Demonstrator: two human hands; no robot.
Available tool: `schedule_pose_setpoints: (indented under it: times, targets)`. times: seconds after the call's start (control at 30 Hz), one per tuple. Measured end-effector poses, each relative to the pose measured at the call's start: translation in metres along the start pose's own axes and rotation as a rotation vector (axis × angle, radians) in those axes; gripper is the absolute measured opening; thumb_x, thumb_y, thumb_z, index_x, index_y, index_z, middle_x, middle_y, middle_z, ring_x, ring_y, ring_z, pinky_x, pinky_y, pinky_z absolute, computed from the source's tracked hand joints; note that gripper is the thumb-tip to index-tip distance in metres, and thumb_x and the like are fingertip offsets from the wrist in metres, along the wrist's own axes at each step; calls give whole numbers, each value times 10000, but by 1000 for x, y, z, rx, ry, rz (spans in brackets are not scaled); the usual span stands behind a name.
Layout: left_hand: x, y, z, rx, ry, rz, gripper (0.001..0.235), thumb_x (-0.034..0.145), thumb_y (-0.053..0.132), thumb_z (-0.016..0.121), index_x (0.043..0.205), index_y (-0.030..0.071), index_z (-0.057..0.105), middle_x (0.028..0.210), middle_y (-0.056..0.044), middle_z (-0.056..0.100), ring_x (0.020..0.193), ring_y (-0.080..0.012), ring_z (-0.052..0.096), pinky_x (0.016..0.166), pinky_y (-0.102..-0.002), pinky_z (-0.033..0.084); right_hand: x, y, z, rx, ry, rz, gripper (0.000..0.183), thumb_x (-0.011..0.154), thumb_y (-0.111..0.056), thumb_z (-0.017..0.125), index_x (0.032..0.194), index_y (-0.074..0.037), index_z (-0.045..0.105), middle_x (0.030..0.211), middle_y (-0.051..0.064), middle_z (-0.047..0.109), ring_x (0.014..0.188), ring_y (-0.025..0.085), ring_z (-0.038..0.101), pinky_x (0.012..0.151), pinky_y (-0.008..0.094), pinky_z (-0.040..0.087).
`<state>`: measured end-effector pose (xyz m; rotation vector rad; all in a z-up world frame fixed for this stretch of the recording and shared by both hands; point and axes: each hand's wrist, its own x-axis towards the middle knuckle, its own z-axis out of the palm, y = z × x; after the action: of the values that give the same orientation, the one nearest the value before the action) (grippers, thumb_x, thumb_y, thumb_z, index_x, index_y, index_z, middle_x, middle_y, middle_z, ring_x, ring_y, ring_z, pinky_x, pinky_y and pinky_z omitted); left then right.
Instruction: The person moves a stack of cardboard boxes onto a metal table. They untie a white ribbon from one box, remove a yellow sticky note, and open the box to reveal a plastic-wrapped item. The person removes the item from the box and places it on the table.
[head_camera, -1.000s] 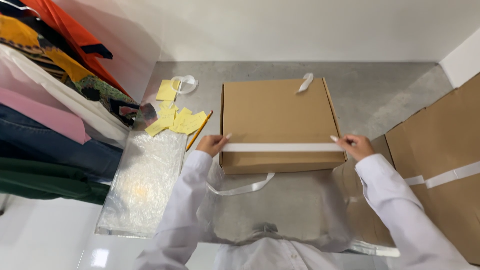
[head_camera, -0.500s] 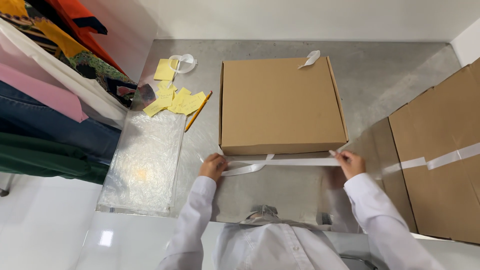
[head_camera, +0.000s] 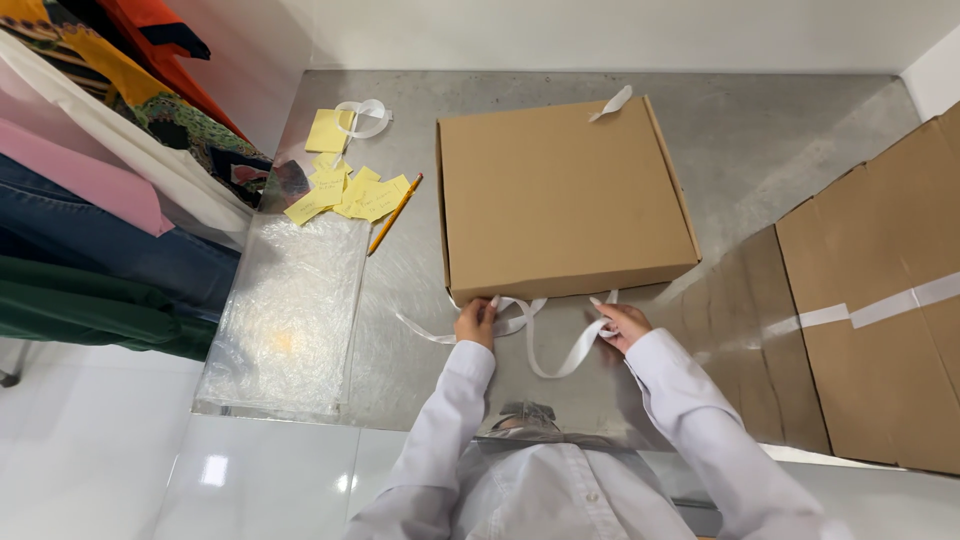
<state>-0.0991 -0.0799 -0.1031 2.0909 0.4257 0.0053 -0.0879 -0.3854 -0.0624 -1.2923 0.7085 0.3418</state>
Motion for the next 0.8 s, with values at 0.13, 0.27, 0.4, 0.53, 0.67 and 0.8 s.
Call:
schedule_pose_setpoints:
  times: [0.13, 0.27, 0.4, 0.53, 0.67, 0.8]
  targets:
    - [8, 1, -5, -79, 188, 26, 225, 944, 406, 718, 937, 184, 687, 1147, -94, 584, 1082, -385, 652, 920, -406, 575, -23, -21, 18, 52, 35, -29, 303, 819, -147, 843, 898, -16, 582, 742, -22, 476, 563, 53, 515, 453, 164, 490]
    - [21, -6, -17, -163, 223, -64, 228, 933, 404, 746, 915, 189, 674, 1358, -47, 448, 1223, -376, 590, 1020, -404, 551, 12, -14, 0, 57, 69, -144, 180, 851, -93, 771, 880, -18, 610, 706, -11, 477, 527, 62, 497, 382, 156, 409]
    - [21, -3, -11, -405, 239, -201, 233, 947, 419, 756, 919, 198, 686, 1420, -54, 421, 1180, -326, 645, 939, -354, 605, -27, -34, 9, -15, -33, -97, 160, 903, -119, 676, 924, -4, 568, 597, -5, 420, 368, 24, 363, 293, 160, 309]
    - [21, 16, -12, -630, 309, -256, 274, 954, 373, 754, 907, 114, 681, 1461, -114, 376, 1105, -401, 668, 683, -374, 674, 7, -24, 0, -63, -155, -87, 197, 920, -111, 626, 771, -9, 549, 505, 9, 362, 290, 42, 318, 206, 187, 251]
    - [8, 28, -36, -505, 260, -201, 275, 976, 332, 725, 910, 71, 672, 1468, -114, 403, 1010, -425, 689, 543, -365, 660, -49, -67, 17, 101, -329, 145, 374, 975, -139, 583, 637, -73, 439, 436, -46, 283, 260, 8, 252, 202, 137, 204]
    - [2, 22, -51, -547, 212, -146, 289, 1008, 267, 663, 920, -5, 628, 1513, -126, 393, 926, -429, 701, 523, -326, 647, -52, -79, 13, 456, -502, 496, 323, 1016, -203, 565, 724, -69, 533, 453, -63, 346, 252, -29, 311, 226, 89, 259]
